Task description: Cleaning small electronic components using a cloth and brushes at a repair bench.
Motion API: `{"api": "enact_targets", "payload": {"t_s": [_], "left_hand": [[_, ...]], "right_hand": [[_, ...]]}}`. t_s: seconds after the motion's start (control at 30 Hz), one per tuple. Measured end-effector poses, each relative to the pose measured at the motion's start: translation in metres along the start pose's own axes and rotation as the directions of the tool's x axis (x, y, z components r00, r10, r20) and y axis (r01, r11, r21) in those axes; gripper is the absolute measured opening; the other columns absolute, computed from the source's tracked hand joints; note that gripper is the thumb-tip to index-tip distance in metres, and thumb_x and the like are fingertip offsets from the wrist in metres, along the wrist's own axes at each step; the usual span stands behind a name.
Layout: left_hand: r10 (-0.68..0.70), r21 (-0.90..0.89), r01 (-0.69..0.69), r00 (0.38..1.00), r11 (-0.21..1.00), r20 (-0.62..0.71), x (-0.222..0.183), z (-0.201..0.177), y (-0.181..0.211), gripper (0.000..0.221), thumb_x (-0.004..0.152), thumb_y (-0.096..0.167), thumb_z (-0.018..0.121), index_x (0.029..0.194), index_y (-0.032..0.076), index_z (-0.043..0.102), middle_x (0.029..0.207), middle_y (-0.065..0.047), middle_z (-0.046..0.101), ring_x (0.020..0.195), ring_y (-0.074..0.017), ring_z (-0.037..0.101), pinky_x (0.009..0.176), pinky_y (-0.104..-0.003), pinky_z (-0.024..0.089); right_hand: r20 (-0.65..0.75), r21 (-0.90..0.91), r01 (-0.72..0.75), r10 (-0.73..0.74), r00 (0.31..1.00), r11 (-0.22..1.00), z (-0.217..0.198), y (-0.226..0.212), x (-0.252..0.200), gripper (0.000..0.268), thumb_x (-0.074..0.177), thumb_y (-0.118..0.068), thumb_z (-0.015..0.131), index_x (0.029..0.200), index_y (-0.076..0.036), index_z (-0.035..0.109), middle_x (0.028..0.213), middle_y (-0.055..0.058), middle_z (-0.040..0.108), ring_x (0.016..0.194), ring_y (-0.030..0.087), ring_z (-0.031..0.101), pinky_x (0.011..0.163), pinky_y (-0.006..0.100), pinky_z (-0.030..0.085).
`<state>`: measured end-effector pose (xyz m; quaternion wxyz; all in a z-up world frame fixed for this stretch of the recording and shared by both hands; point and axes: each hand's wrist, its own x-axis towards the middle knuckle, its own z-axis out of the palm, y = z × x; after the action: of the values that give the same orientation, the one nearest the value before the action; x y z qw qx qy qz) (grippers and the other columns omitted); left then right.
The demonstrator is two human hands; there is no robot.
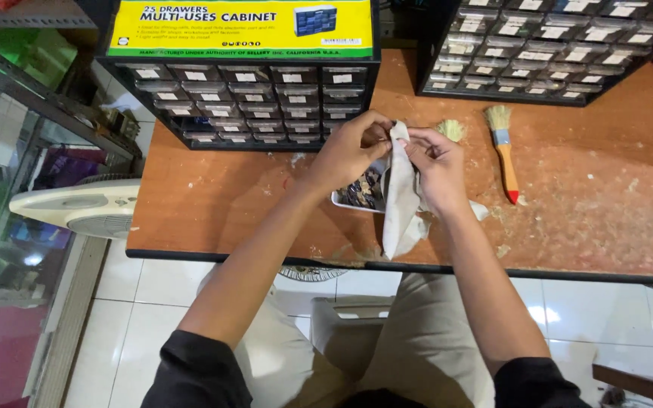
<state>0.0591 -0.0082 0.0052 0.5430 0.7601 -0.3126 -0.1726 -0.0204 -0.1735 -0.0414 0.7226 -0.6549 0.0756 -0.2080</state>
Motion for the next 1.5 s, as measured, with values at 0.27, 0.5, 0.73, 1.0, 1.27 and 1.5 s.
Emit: {"api": "enact_targets", "payload": {"t_s": [0.27, 0.5, 0.73, 1.0, 1.27, 1.5], "left_hand": [[0.116, 0.124, -0.110, 0.992, 0.986, -0.044, 0.001, 0.012, -0.031, 0.031, 0.099, 0.016, 0.066, 0.128, 0.008, 0.059, 0.101, -0.024, 0.072, 0.091, -0.0422, 0.074, 0.071, -0.051, 0.063], [-0.036, -0.057, 0.040, 0.997, 0.998, 0.069, -0.001, -0.007, -0.036, 0.030, 0.100, 0.019, 0.061, 0.124, 0.003, 0.065, 0.096, -0.022, 0.077, 0.082, -0.0302, 0.077, 0.077, -0.041, 0.064], [-0.041, -0.074, 0.041, 0.999, 0.996, 0.006, -0.008, -0.018, -0.033, 0.020, 0.100, 0.018, 0.060, 0.116, 0.007, 0.068, 0.092, -0.015, 0.078, 0.082, -0.0256, 0.077, 0.079, -0.040, 0.062], [-0.134, 0.049, 0.133, 0.991, 0.990, 0.018, 0.000, -0.020, -0.016, 0.018, 0.099, 0.015, 0.059, 0.109, 0.006, 0.070, 0.087, -0.010, 0.078, 0.079, -0.0194, 0.076, 0.077, -0.035, 0.061], [-0.151, 0.047, 0.150, 0.988, 0.988, 0.038, -0.008, -0.020, -0.013, 0.023, 0.098, 0.021, 0.059, 0.112, 0.007, 0.070, 0.089, -0.009, 0.079, 0.081, -0.0192, 0.076, 0.076, -0.036, 0.059], [-0.107, -0.061, 0.109, 0.994, 0.992, 0.031, -0.013, -0.018, -0.025, 0.022, 0.101, 0.021, 0.058, 0.110, 0.005, 0.070, 0.089, -0.014, 0.079, 0.078, -0.0214, 0.077, 0.072, -0.035, 0.061]], "right_hand": [[0.079, -0.049, 0.123, -0.119, 0.990, 0.991, -0.012, 0.028, 0.032, 0.018, 0.093, -0.002, 0.077, 0.111, -0.001, 0.074, 0.088, 0.007, 0.071, 0.073, 0.006, 0.063, 0.062, 0.020, 0.055], [0.148, -0.008, 0.097, -0.095, 0.984, 0.995, -0.005, 0.018, 0.033, 0.018, 0.089, 0.003, 0.078, 0.106, 0.001, 0.075, 0.085, 0.011, 0.071, 0.072, 0.011, 0.066, 0.064, 0.024, 0.056], [0.198, 0.024, 0.151, -0.153, 0.968, 0.988, -0.003, 0.036, 0.033, 0.018, 0.091, 0.007, 0.075, 0.108, 0.004, 0.072, 0.087, 0.011, 0.069, 0.077, 0.012, 0.066, 0.065, 0.024, 0.055], [0.201, 0.065, 0.178, -0.187, 0.962, 0.982, -0.001, 0.036, 0.038, 0.012, 0.093, 0.006, 0.073, 0.105, 0.003, 0.071, 0.085, 0.010, 0.068, 0.078, 0.012, 0.067, 0.061, 0.023, 0.055], [0.177, 0.057, 0.156, -0.164, 0.970, 0.986, 0.000, 0.040, 0.037, 0.013, 0.093, 0.005, 0.074, 0.105, 0.001, 0.072, 0.084, 0.009, 0.069, 0.075, 0.010, 0.067, 0.059, 0.021, 0.055], [0.174, 0.031, 0.152, -0.155, 0.972, 0.988, 0.002, 0.034, 0.034, 0.015, 0.093, 0.004, 0.074, 0.107, 0.002, 0.072, 0.086, 0.010, 0.071, 0.077, 0.010, 0.067, 0.061, 0.021, 0.056]]}}
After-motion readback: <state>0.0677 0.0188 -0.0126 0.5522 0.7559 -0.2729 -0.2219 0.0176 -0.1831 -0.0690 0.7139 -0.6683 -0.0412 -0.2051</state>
